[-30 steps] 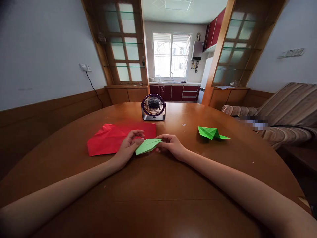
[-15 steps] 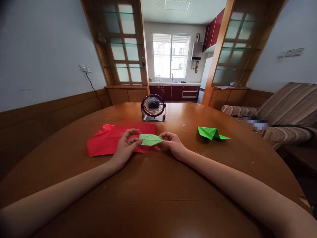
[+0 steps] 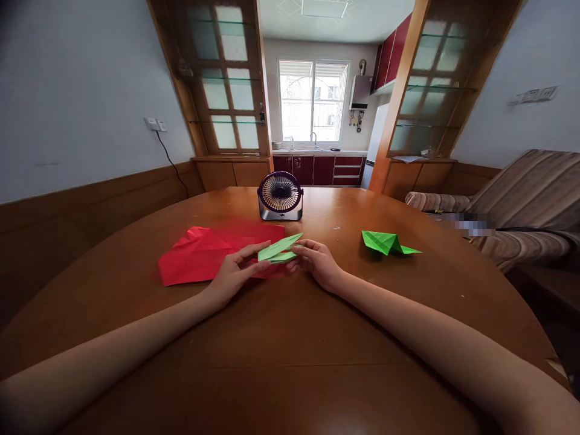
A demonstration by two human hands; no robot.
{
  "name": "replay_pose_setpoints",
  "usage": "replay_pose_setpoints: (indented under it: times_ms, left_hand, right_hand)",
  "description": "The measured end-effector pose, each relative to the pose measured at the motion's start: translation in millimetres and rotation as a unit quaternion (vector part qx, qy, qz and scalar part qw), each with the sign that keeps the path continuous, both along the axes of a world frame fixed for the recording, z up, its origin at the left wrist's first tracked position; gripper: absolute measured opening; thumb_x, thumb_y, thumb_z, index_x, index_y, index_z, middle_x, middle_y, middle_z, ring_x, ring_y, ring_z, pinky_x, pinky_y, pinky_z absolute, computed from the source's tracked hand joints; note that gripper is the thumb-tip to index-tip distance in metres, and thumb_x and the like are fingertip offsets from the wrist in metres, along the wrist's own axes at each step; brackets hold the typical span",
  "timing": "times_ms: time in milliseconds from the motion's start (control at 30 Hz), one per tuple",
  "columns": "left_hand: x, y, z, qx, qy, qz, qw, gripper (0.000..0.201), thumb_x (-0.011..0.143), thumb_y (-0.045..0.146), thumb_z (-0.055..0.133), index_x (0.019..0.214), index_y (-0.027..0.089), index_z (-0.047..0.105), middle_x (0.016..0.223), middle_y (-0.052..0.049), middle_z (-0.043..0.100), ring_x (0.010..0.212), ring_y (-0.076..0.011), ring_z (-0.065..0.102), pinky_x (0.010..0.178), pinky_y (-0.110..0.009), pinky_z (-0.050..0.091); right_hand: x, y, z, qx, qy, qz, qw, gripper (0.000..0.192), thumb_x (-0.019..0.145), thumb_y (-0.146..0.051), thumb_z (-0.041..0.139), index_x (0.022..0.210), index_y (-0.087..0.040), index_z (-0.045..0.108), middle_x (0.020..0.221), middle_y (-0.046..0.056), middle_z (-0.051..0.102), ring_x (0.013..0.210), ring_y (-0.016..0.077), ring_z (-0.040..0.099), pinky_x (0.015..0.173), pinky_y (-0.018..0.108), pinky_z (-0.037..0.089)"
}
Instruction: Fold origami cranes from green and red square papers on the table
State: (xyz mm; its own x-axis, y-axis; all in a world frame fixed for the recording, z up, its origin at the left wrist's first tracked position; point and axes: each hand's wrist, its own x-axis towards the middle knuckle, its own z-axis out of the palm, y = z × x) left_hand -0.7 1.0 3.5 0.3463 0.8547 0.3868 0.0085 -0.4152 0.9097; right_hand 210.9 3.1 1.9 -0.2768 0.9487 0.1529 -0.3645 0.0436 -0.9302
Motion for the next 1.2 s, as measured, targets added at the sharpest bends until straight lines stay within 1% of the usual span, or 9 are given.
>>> replay_pose_setpoints:
  times_ms: [133, 233, 433, 533, 633, 767, 967, 1067, 1200]
  left_hand:
    - [-2, 3, 1.3, 0.020, 0.002, 0.015, 1.000, 0.029, 0.083, 0.040, 0.065, 0.101, 0.019, 0.073, 0.114, -0.008, 0.069, 0.112, -0.0243, 0.059, 0.102, -0.040, 0.041]
    - [-3, 5, -0.5, 0.015, 0.000, 0.040, 0.999, 0.028, 0.082, 0.041, 0.065, 0.095, 0.019, 0.075, 0.104, -0.007, 0.071, 0.101, -0.0233, 0.062, 0.095, -0.038, 0.044]
    - [-3, 7, -5.7, -0.001, -0.006, 0.064, 0.998, 0.036, 0.071, 0.036, 0.075, 0.102, 0.017, 0.070, 0.091, -0.005, 0.070, 0.084, -0.0196, 0.062, 0.080, -0.034, 0.049]
    - [-1, 6, -4.7, 0.030, 0.013, 0.043, 0.999, 0.032, 0.077, 0.037, 0.068, 0.102, 0.017, 0.068, 0.093, -0.005, 0.067, 0.086, -0.0190, 0.061, 0.081, -0.033, 0.048]
    - [1, 4, -2.3, 0.057, 0.038, 0.009, 0.998, 0.024, 0.081, 0.038, 0.063, 0.092, 0.017, 0.067, 0.094, -0.006, 0.066, 0.089, -0.0194, 0.060, 0.083, -0.033, 0.046]
    - [3, 0, 0.6, -0.001, 0.042, -0.052, 0.998, 0.028, 0.082, 0.043, 0.062, 0.093, 0.017, 0.061, 0.085, -0.003, 0.064, 0.073, -0.0147, 0.058, 0.068, -0.027, 0.046]
    - [5, -4, 3.2, -0.080, 0.024, -0.125, 0.989, 0.032, 0.075, 0.043, 0.072, 0.088, 0.017, 0.057, 0.083, -0.002, 0.067, 0.075, -0.0145, 0.063, 0.068, -0.026, 0.047]
    - [5, -3, 2.3, -0.098, 0.012, -0.110, 0.989, 0.034, 0.072, 0.041, 0.076, 0.086, 0.017, 0.056, 0.080, -0.001, 0.070, 0.070, -0.0145, 0.065, 0.064, -0.026, 0.048]
    - [3, -2, -0.2, -0.106, 0.034, -0.080, 0.991, 0.041, 0.070, 0.042, 0.077, 0.093, 0.019, 0.053, 0.070, 0.002, 0.069, 0.059, -0.0136, 0.063, 0.055, -0.024, 0.045]
  right_hand:
    - [1, -2, 2.2, 0.013, 0.004, 0.023, 1.000, 0.028, 0.077, -0.040, 0.070, 0.090, -0.016, 0.064, 0.067, 0.003, 0.069, 0.059, 0.0157, 0.065, 0.061, 0.029, 0.051]
    - [2, -3, 1.8, 0.011, 0.004, 0.032, 0.999, 0.034, 0.075, -0.036, 0.073, 0.102, -0.017, 0.063, 0.075, 0.002, 0.069, 0.065, 0.0150, 0.065, 0.063, 0.029, 0.052]
    - [-1, -2, -4.7, 0.030, -0.016, 0.003, 0.999, 0.053, 0.063, -0.017, 0.082, 0.111, -0.024, 0.059, 0.103, 0.002, 0.065, 0.081, 0.0122, 0.064, 0.064, 0.022, 0.052]
    - [-3, -3, -6.1, 0.057, -0.035, 0.018, 0.998, 0.055, 0.064, -0.019, 0.082, 0.114, -0.023, 0.057, 0.092, 0.000, 0.065, 0.073, 0.0118, 0.063, 0.063, 0.024, 0.052]
    - [-4, -5, -4.9, 0.078, -0.070, 0.021, 0.994, 0.045, 0.067, -0.024, 0.080, 0.107, -0.021, 0.060, 0.085, -0.001, 0.065, 0.064, 0.0098, 0.061, 0.060, 0.023, 0.051]
    - [-4, -7, -3.0, 0.077, -0.114, 0.014, 0.990, 0.026, 0.072, -0.034, 0.077, 0.087, -0.017, 0.064, 0.079, 0.001, 0.067, 0.063, 0.0101, 0.061, 0.059, 0.023, 0.049]
    - [-4, -10, -2.7, 0.101, -0.122, 0.010, 0.987, 0.027, 0.073, -0.039, 0.076, 0.078, -0.017, 0.061, 0.066, -0.002, 0.063, 0.056, 0.0091, 0.055, 0.054, 0.022, 0.043]
    - [-5, -12, -1.1, 0.111, -0.126, 0.023, 0.986, 0.026, 0.073, -0.039, 0.075, 0.079, -0.018, 0.062, 0.067, -0.003, 0.062, 0.056, 0.0094, 0.053, 0.055, 0.023, 0.042]
    - [-4, -13, 1.4, 0.116, -0.112, 0.039, 0.986, 0.029, 0.078, -0.043, 0.070, 0.095, -0.019, 0.066, 0.076, -0.001, 0.064, 0.063, 0.0109, 0.056, 0.062, 0.024, 0.044]
